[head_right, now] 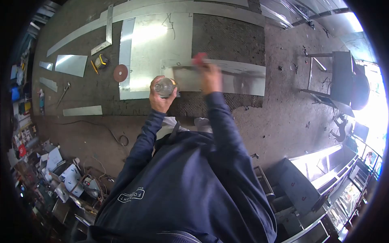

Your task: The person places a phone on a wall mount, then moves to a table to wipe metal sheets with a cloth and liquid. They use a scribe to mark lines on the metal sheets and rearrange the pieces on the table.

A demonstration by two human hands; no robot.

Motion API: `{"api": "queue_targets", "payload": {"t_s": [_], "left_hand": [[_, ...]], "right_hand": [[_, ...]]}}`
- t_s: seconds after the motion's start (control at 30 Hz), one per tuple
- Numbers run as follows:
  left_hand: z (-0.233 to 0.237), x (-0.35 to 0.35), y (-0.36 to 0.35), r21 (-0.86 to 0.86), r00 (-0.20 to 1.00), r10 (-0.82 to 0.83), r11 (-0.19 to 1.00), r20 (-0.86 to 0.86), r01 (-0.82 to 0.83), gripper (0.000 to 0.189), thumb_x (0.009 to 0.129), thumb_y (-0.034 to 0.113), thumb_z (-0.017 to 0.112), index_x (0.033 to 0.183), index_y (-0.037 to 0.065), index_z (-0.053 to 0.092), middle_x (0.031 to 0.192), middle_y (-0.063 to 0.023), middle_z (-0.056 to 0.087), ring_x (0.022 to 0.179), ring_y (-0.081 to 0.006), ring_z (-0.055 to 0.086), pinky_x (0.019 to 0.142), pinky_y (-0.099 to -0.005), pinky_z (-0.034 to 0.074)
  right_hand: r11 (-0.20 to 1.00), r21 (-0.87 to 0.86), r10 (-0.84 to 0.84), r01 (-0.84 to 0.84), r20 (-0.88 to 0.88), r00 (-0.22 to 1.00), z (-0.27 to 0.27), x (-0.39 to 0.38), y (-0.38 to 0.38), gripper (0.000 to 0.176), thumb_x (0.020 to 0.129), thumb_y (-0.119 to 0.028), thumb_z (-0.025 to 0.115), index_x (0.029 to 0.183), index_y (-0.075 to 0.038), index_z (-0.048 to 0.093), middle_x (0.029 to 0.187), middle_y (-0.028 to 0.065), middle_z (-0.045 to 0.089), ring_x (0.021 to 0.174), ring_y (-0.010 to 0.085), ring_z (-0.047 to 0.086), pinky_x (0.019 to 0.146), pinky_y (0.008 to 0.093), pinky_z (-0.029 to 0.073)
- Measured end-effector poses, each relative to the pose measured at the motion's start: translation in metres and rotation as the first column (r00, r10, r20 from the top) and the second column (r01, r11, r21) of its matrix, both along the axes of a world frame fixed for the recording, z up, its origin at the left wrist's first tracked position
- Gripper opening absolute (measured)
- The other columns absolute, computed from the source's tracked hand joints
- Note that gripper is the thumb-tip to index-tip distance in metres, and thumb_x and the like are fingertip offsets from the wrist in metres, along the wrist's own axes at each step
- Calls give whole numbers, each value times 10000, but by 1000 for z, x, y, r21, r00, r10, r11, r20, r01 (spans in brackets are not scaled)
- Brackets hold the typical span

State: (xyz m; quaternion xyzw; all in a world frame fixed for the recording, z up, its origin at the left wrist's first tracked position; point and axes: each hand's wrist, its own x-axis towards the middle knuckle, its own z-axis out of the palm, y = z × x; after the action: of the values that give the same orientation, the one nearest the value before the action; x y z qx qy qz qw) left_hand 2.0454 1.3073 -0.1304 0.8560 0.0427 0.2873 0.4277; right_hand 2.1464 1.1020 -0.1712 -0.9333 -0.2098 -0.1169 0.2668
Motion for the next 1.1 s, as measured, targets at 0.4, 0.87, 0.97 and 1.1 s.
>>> {"api": "queue_targets", "payload": {"t_s": [0.4, 0.87, 0.97, 1.1], "left_hand": [[20, -38, 28, -223, 1000, -6, 975, 4, 7, 675, 702, 177, 857, 1255, 32, 498, 1184, -195, 607, 1064, -328, 631, 896, -386, 522], [42, -144, 69, -275, 947, 297, 907, -119, -319, 695, 752, 58, 794, 1323, -10, 405, 1208, -188, 599, 1087, -267, 602, 929, -377, 506], [47, -139, 58, -422, 963, 252, 865, -100, -270, 703, 787, -9, 745, 1359, 9, 336, 1268, -184, 539, 1159, -269, 556, 985, -406, 475], [46, -144, 52, -407, 966, 209, 877, -155, -255, 735, 785, -10, 762, 1375, 22, 325, 1283, -185, 524, 1177, -269, 549, 999, -405, 479]], "right_hand": [[982, 129, 148, -139, -63, 987, 3, -11, 135, 530, 673, 63, 579, 1165, -96, 696, 1133, 120, 615, 1081, 307, 567, 946, 414, 461], [893, 219, 421, -394, -97, 902, 19, -21, 133, 493, 719, 35, 567, 1177, -105, 681, 1178, 111, 633, 1107, 324, 571, 967, 416, 457], [925, 116, 372, -363, -72, 925, 27, -51, 49, 542, 715, 38, 580, 1225, -126, 657, 1218, 103, 622, 1118, 319, 573, 959, 429, 464], [976, -218, -38, 26, -53, 998, 15, -54, -126, 462, 806, 14, 562, 1248, -91, 644, 1260, 147, 608, 1164, 308, 558, 992, 447, 441]]}}
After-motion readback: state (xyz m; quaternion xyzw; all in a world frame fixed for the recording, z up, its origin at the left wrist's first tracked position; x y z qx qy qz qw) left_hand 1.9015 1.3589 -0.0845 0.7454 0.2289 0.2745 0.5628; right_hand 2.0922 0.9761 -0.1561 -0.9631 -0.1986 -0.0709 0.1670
